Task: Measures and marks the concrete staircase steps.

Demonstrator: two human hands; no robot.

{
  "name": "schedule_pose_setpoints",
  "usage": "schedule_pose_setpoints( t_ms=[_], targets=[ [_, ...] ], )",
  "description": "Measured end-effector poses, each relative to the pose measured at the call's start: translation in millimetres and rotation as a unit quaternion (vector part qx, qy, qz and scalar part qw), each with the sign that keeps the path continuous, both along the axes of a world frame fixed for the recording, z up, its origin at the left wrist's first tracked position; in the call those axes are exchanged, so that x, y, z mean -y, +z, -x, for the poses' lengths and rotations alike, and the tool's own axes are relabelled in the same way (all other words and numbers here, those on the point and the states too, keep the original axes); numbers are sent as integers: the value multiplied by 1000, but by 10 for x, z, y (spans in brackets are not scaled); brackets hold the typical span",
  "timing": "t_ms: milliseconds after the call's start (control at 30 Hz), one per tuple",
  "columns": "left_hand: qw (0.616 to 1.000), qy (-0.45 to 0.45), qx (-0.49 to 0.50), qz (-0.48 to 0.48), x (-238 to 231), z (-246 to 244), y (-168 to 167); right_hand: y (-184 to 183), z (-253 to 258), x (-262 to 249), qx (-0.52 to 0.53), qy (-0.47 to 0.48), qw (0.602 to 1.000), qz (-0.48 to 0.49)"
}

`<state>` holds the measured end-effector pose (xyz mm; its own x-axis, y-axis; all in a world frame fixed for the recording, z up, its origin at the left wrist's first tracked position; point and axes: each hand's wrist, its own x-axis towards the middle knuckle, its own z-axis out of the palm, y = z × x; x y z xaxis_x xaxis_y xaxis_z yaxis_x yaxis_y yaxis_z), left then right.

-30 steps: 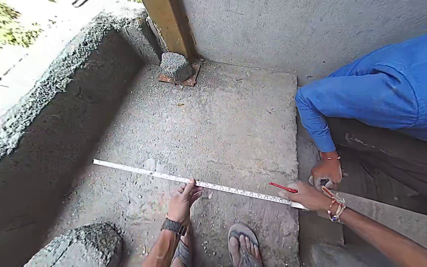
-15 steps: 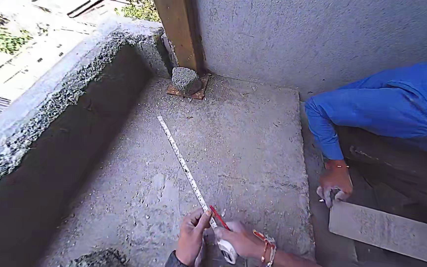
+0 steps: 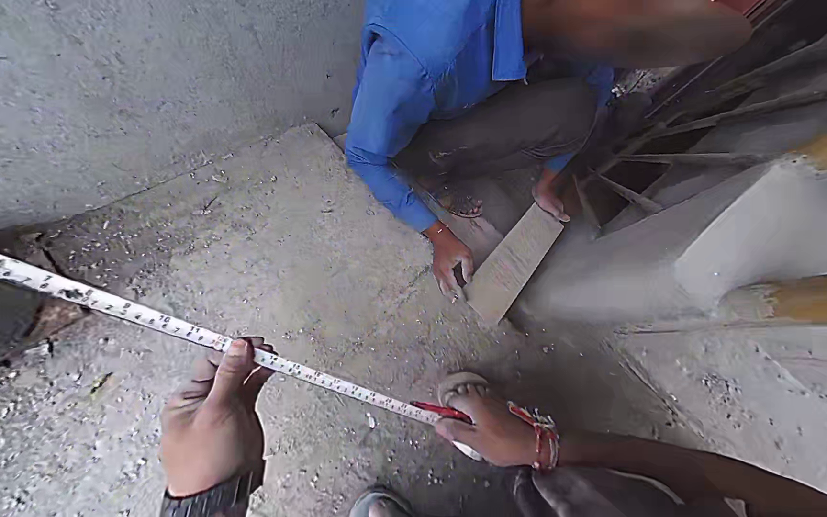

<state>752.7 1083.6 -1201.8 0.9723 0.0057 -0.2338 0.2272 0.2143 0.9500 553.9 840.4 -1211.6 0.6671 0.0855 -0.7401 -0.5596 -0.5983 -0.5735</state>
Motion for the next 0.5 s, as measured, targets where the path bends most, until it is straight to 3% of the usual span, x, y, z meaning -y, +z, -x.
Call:
schedule_pose_setpoints(
  t_ms=[167, 300, 367, 500],
  targets=[
    [998, -34, -56, -19, 262, -559, -60, 256, 206, 49, 11, -28, 999, 32],
    [994, -56, -93, -27, 464, -777, -5, 597, 485, 279, -87, -73, 990, 79],
    [992, -50, -106, -42, 488, -842, -47, 497, 652, 309, -119, -105, 983, 93],
    [980, -49, -168, -95, 851, -544, -251, -219, 1227, 578, -152, -116, 976, 109]
  ],
)
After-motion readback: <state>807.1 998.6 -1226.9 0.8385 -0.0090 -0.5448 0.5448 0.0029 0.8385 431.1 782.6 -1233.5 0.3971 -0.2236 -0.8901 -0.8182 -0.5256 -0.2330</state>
